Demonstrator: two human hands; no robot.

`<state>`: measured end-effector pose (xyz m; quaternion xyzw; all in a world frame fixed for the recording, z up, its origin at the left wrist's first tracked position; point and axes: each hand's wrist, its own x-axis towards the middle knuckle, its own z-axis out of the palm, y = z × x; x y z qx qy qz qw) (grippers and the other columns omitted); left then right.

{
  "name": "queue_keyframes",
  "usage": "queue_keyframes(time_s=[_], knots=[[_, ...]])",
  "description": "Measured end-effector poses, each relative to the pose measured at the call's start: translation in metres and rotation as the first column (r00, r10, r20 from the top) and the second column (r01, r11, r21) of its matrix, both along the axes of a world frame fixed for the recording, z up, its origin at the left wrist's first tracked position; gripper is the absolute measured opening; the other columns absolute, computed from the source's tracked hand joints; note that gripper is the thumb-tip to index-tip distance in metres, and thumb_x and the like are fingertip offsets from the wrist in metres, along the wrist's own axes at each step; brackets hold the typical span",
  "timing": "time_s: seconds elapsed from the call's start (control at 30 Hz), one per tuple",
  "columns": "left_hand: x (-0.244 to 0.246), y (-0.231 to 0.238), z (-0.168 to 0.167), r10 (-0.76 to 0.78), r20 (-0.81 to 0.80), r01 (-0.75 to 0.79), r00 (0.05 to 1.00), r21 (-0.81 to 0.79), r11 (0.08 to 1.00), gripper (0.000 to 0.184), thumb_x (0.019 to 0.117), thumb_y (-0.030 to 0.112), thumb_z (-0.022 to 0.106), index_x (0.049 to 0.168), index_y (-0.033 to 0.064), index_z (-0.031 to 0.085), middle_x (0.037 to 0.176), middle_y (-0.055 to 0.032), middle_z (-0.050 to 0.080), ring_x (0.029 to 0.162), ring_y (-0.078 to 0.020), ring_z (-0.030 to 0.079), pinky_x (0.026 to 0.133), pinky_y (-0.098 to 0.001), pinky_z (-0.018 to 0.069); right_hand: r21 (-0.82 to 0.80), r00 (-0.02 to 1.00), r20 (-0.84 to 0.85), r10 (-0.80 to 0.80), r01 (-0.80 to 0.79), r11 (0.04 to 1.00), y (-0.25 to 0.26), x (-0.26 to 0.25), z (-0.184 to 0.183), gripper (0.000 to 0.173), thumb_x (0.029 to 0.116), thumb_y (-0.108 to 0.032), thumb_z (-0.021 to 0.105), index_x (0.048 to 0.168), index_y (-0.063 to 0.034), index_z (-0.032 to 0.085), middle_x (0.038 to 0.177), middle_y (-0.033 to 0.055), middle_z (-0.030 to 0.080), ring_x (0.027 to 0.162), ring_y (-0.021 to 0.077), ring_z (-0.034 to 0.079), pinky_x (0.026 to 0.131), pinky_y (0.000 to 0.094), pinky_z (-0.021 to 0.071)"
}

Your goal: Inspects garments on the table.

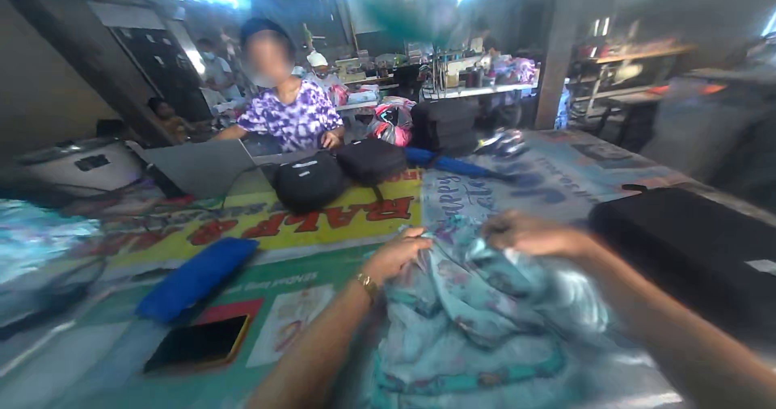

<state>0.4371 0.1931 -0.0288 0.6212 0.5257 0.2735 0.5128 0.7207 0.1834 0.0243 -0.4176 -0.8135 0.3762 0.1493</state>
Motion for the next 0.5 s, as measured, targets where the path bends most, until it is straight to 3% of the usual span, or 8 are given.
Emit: queue_keyframes(time_s=[0.1,0.2,0.27,0.37,0.4,0.43,0.47,0.5], knots=[[0.0,-0.003,-0.01,0.001,-0.083,0.01,0.997,0.124,0.992,0.029,0.1032,0.022,0.057,0.125,0.0026,0.062,0.112,-0.0115,0.064,0.098,-0.0168,0.063,0.086,-0.0392,0.054,-0.018,0.977,0.182,0.109,-0.108,0.994,0.02,-0.025,-0.033,0.025,0.1032,-0.015,0.056,0.11,0.0045,0.069,0.092,0.0178,0.065,0.083,0.0259,0.06,0.078,0.0485,0.049],[0.002,-0.008,-0.013,-0.041,-0.271,0.105,0.962,0.228,0.968,0.031,0.1059,0.025,0.052,0.122,0.0011,0.063,0.112,-0.0154,0.065,0.101,-0.0223,0.064,0.091,-0.0444,0.0523,0.143,0.897,0.369,-0.243,0.204,0.969,0.036,-0.013,-0.027,0.047,0.1058,-0.023,0.053,0.15,-0.0072,0.048,0.126,0.0274,0.064,0.117,0.0461,0.062,0.098,0.068,0.0465],[0.005,-0.01,-0.01,-0.046,-0.389,0.158,0.92,0.262,0.952,0.034,0.1073,0.026,0.05,0.124,-0.0014,0.062,0.122,-0.0195,0.064,0.112,-0.0272,0.063,0.1,-0.0476,0.0494,0.237,0.782,0.443,-0.438,0.369,0.899,0.044,0.003,-0.027,0.058,0.1062,-0.029,0.053,0.16,-0.0165,0.035,0.13,0.0288,0.063,0.121,0.0512,0.059,0.095,0.0734,0.044],[0.019,-0.019,-0.007,-0.022,-0.608,0.269,0.794,0.318,0.909,0.038,0.1093,0.027,0.045,0.127,-0.0029,0.06,0.145,-0.0188,0.054,0.127,-0.0323,0.059,0.107,-0.0487,0.0461,0.258,0.703,0.506,-0.5,0.431,0.865,0.043,0.026,-0.038,0.057,0.1063,-0.03,0.051,0.161,-0.0193,0.036,0.131,0.0288,0.063,0.121,0.0515,0.06,0.094,0.0731,0.0442],[0.027,-0.027,-0.007,0.018,-0.724,0.343,0.689,0.348,0.873,0.037,0.1097,0.025,0.043,0.131,-0.0007,0.06,0.156,-0.0155,0.045,0.126,-0.0342,0.061,0.103,-0.0496,0.0501,0.262,0.695,0.508,-0.508,0.437,0.86,0.04,0.031,-0.042,0.056,0.1066,-0.031,0.051,0.16,-0.0194,0.037,0.13,0.028,0.064,0.12,0.0503,0.061,0.094,0.0715,0.0453],[0.033,-0.039,-0.012,0.106,-0.801,0.437,0.589,0.426,0.792,0.031,0.1079,0.02,0.044,0.127,0.002,0.062,0.158,-0.0145,0.044,0.11,-0.0355,0.069,0.086,-0.0505,0.0573,0.275,0.693,0.501,-0.519,0.441,0.854,0.036,0.035,-0.045,0.054,0.1069,-0.032,0.05,0.158,-0.019,0.04,0.128,0.0274,0.065,0.118,0.0496,0.062,0.094,0.0702,0.0463],[0.035,-0.048,-0.02,0.234,-0.794,0.521,0.562,0.559,0.645,0.024,0.1042,0.016,0.05,0.116,0.0049,0.067,0.149,-0.0147,0.054,0.091,-0.0327,0.073,0.07,-0.0483,0.0597,0.305,0.691,0.487,-0.534,0.439,0.845,0.03,0.036,-0.045,0.051,0.1069,-0.032,0.05,0.155,-0.018,0.043,0.124,0.0272,0.067,0.115,0.0497,0.063,0.093,0.0695,0.0473],[0.034,-0.053,-0.026,0.354,-0.745,0.581,0.565,0.664,0.47,0.017,0.1009,0.016,0.055,0.105,0.009,0.07,0.136,-0.0131,0.063,0.083,-0.029,0.073,0.064,-0.0461,0.0592,0.351,0.688,0.467,-0.555,0.432,0.831,0.022,0.036,-0.043,0.047,0.1064,-0.031,0.051,0.152,-0.0168,0.048,0.118,0.0271,0.068,0.111,0.0501,0.065,0.09,0.069,0.0484]])
